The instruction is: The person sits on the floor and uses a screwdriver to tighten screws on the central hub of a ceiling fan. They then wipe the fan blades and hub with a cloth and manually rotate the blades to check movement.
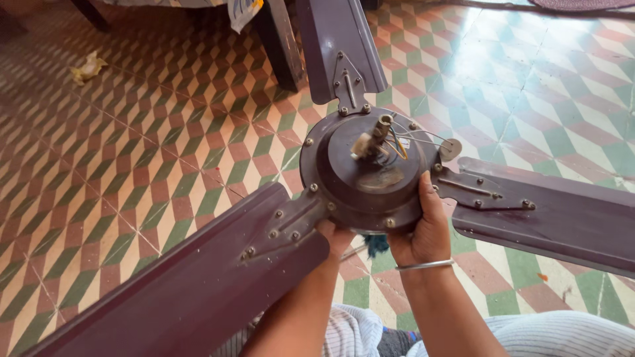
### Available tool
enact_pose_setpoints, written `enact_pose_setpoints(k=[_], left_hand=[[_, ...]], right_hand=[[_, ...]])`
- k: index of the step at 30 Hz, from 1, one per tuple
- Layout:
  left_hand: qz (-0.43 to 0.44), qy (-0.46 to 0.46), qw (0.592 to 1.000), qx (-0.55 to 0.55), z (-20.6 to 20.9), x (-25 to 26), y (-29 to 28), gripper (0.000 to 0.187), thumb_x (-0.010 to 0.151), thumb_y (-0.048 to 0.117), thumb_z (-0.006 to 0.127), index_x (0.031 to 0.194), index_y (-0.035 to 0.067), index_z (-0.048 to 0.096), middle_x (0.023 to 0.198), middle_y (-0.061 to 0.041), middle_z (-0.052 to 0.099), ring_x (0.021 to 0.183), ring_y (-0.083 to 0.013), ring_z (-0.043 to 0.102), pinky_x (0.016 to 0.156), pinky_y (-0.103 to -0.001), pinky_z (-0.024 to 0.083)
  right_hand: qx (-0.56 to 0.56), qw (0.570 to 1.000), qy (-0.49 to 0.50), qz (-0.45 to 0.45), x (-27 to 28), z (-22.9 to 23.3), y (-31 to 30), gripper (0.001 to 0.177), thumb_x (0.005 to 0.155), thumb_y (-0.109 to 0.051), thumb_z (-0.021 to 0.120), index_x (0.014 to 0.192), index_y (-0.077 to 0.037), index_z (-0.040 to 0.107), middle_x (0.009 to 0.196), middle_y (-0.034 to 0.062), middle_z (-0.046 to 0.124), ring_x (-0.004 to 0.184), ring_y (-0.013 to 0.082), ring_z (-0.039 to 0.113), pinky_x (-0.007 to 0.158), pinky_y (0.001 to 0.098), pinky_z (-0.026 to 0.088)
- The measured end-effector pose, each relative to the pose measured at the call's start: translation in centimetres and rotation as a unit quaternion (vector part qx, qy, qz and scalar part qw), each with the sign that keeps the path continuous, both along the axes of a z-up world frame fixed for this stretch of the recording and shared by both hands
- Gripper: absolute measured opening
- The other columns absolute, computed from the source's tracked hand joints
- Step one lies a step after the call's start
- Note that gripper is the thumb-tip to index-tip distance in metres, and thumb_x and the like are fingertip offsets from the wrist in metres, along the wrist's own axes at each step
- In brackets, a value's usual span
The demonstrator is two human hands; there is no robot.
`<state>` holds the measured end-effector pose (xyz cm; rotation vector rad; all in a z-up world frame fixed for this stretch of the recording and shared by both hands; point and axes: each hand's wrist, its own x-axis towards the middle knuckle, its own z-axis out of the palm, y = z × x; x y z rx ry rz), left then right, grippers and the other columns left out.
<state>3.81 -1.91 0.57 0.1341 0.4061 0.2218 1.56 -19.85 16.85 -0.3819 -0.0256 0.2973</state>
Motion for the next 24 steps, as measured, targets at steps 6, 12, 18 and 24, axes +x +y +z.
enact_pose_setpoints(k=[6,12,18,24], left_hand=[[0.026,-0.113,0.991,0.070,-1.7,-3.5,1.8,0.014,0.110,0.036,0.063,0.104,0.024,0.066,0.090,0.008,0.064,0.069,-0.0068,0.058,0.058,-0.026,0.053],[-0.009,-0.014,0.994,0.108,5.9,-4.9,-1.1,0.029,0.106,0.037,0.053,0.127,0.020,0.064,0.131,0.008,0.068,0.118,-0.0082,0.065,0.100,-0.026,0.052],[-0.037,-0.095,0.988,0.114,10.0,-5.3,-1.0,0.054,0.103,0.052,0.047,0.138,0.012,0.058,0.145,-0.006,0.060,0.132,-0.0261,0.056,0.112,-0.048,0.044],[-0.030,-0.073,0.991,0.111,7.2,-4.1,0.0,0.052,0.099,0.044,0.049,0.138,0.010,0.057,0.146,-0.010,0.059,0.131,-0.0300,0.058,0.112,-0.053,0.044]], right_hand=[[-0.028,0.999,-0.026,-0.025,1.0,-1.8,-0.1,0.033,0.102,-0.025,0.062,0.125,-0.002,0.064,0.122,0.0094,0.072,0.115,0.0227,0.068,0.102,0.0399,0.056],[-0.101,0.990,0.001,-0.103,1.5,-3.1,0.7,0.034,0.092,-0.016,0.070,0.117,-0.009,0.049,0.119,0.0106,0.068,0.109,0.0246,0.069,0.087,0.0432,0.063],[-0.145,0.984,-0.009,-0.106,1.3,-5.3,2.4,0.051,0.091,-0.019,0.072,0.127,-0.012,0.037,0.129,0.0119,0.063,0.112,0.0229,0.069,0.088,0.0395,0.062],[-0.219,0.965,-0.038,-0.140,1.4,-8.3,2.9,0.067,0.090,-0.022,0.074,0.143,-0.010,0.034,0.134,0.0089,0.060,0.118,0.0198,0.064,0.094,0.0354,0.058]])
